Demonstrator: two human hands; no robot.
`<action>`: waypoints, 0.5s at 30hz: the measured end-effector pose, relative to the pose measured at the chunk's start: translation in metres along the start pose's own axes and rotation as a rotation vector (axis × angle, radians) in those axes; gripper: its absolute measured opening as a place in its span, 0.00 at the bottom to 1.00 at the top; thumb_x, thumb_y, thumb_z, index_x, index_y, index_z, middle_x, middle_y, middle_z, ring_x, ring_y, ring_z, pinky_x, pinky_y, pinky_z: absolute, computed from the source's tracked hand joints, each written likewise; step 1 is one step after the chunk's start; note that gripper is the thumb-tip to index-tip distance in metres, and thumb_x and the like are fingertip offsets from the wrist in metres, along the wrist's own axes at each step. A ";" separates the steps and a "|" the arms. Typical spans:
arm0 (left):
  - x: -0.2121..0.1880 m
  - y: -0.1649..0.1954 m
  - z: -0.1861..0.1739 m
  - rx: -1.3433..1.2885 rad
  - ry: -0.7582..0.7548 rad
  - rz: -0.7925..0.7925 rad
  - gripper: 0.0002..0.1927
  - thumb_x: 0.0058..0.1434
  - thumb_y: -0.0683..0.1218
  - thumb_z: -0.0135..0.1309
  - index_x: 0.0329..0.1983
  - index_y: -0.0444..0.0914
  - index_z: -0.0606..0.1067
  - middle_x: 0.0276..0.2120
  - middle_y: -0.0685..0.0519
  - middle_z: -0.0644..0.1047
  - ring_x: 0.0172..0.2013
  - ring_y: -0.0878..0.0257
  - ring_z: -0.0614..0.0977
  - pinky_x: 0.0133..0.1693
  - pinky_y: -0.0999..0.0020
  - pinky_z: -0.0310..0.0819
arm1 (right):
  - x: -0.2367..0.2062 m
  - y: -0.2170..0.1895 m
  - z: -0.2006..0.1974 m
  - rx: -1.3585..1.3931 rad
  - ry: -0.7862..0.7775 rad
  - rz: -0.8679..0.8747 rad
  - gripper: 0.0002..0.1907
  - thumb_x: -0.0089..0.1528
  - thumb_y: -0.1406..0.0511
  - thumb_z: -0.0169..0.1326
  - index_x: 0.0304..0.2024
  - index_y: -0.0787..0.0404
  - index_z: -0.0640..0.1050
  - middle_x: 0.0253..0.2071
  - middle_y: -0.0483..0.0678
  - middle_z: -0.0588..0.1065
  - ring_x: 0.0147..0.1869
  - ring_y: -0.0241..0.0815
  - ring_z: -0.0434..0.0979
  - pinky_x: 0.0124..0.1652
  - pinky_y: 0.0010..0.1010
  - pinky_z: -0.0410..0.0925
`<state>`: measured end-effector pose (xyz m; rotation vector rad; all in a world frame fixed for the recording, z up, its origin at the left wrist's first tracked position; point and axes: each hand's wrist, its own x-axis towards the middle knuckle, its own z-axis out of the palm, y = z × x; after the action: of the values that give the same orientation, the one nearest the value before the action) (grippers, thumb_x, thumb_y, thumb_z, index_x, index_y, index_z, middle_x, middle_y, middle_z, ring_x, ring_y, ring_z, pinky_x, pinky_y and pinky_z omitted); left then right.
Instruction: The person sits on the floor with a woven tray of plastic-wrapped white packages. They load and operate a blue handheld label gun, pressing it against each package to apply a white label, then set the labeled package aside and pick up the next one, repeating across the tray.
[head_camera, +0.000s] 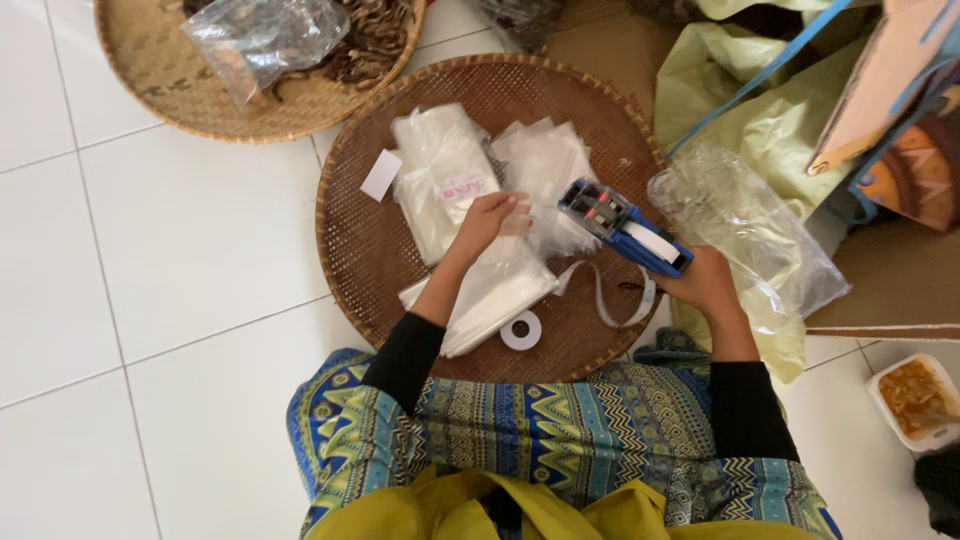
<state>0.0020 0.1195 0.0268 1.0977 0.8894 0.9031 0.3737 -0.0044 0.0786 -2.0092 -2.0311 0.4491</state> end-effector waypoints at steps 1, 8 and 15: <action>0.011 0.005 0.005 0.182 0.073 0.080 0.19 0.73 0.49 0.53 0.58 0.30 0.76 0.42 0.41 0.82 0.42 0.49 0.83 0.45 0.59 0.80 | 0.000 0.003 -0.001 0.025 0.045 -0.019 0.19 0.50 0.53 0.68 0.40 0.55 0.84 0.32 0.57 0.79 0.38 0.60 0.81 0.38 0.42 0.73; -0.050 0.001 0.007 0.911 0.173 -0.079 0.21 0.62 0.60 0.60 0.49 0.41 0.78 0.41 0.49 0.84 0.43 0.53 0.85 0.44 0.57 0.76 | -0.006 0.003 -0.004 0.031 0.131 0.025 0.20 0.51 0.53 0.67 0.41 0.56 0.84 0.31 0.58 0.79 0.38 0.61 0.80 0.37 0.44 0.72; -0.126 -0.029 -0.046 1.407 0.315 -0.005 0.36 0.33 0.57 0.73 0.41 0.32 0.77 0.42 0.40 0.79 0.42 0.43 0.80 0.39 0.48 0.75 | -0.003 -0.001 0.002 -0.044 0.114 0.026 0.21 0.51 0.50 0.67 0.38 0.56 0.84 0.30 0.59 0.78 0.36 0.62 0.79 0.36 0.45 0.72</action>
<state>-0.0819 0.0131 0.0067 2.1398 1.8906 0.3348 0.3719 -0.0072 0.0772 -2.0396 -1.9656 0.2901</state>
